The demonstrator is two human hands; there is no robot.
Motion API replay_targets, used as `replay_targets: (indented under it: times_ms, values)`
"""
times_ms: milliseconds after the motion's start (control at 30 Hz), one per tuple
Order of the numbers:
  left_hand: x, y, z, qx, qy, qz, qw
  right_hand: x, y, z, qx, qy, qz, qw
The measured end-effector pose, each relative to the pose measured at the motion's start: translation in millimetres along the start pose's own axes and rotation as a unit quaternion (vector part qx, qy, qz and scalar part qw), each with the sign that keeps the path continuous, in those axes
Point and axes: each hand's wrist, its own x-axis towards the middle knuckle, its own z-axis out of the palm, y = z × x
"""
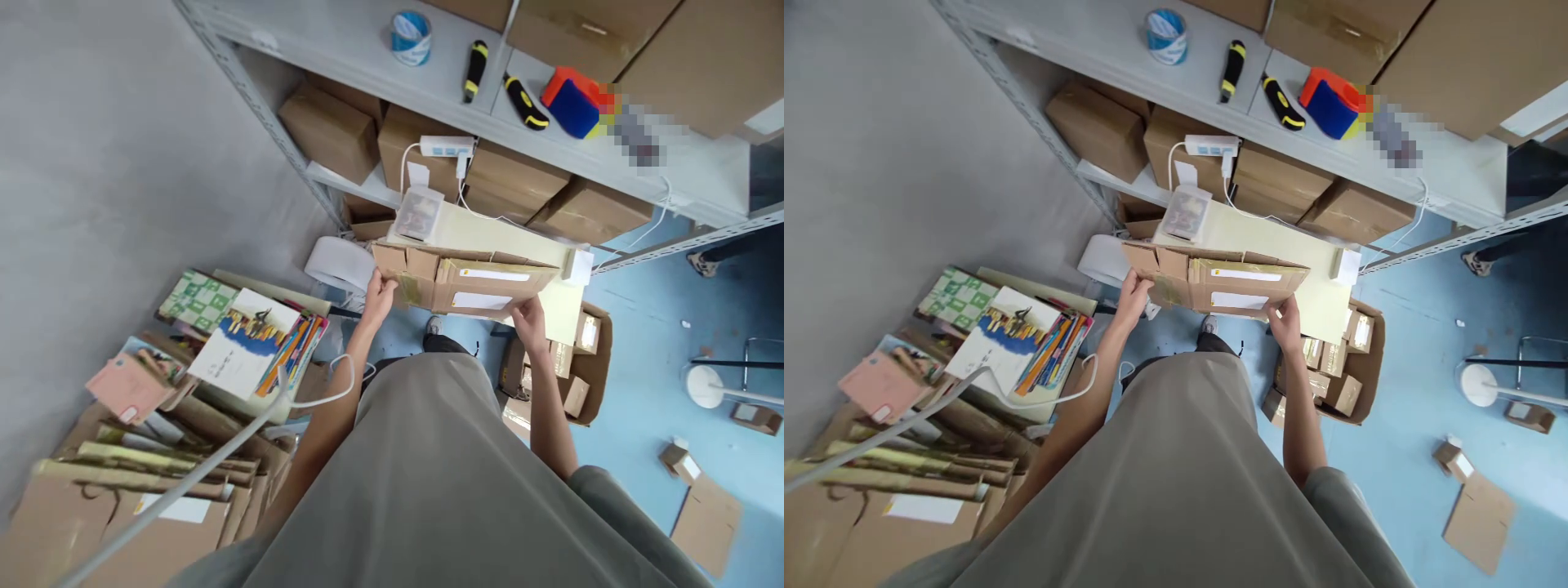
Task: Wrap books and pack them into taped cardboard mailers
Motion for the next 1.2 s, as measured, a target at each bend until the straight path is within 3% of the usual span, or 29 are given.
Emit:
replay_targets:
  times_ms: [200,400,500,567,700,833,1000,1200]
  values:
    - [60.5,22.3,78.5,0.020,-0.091,0.025,0.995,48.5,24.5,-27.6,0.026,0.001,0.038,0.999]
    - [86.0,32.8,121.3,0.049,-0.180,0.068,0.980,49.2,30.1,-18.7,0.003,-0.016,0.063,0.998]
    - [93.9,32.8,127.2,0.046,-0.191,0.040,0.980,42.4,27.4,-17.8,0.019,-0.037,0.075,0.996]
    - [98.3,33.1,126.7,0.040,-0.201,0.027,0.978,45.1,23.1,-23.5,0.043,-0.011,0.097,0.994]
    - [107.9,35.5,124.1,0.014,-0.225,-0.007,0.974,75.4,10.2,-40.3,0.093,0.047,0.145,0.984]
    - [113.1,35.6,127.0,0.004,-0.227,-0.031,0.973,110.3,-3.1,-43.5,0.115,-0.003,0.170,0.979]
    - [103.8,31.1,133.3,0.013,-0.173,-0.012,0.985,118.5,-10.8,-33.4,0.089,0.013,0.142,0.986]
    - [103.9,19.9,145.4,0.027,-0.103,-0.024,0.994,121.0,5.5,-29.1,0.070,0.006,0.158,0.985]
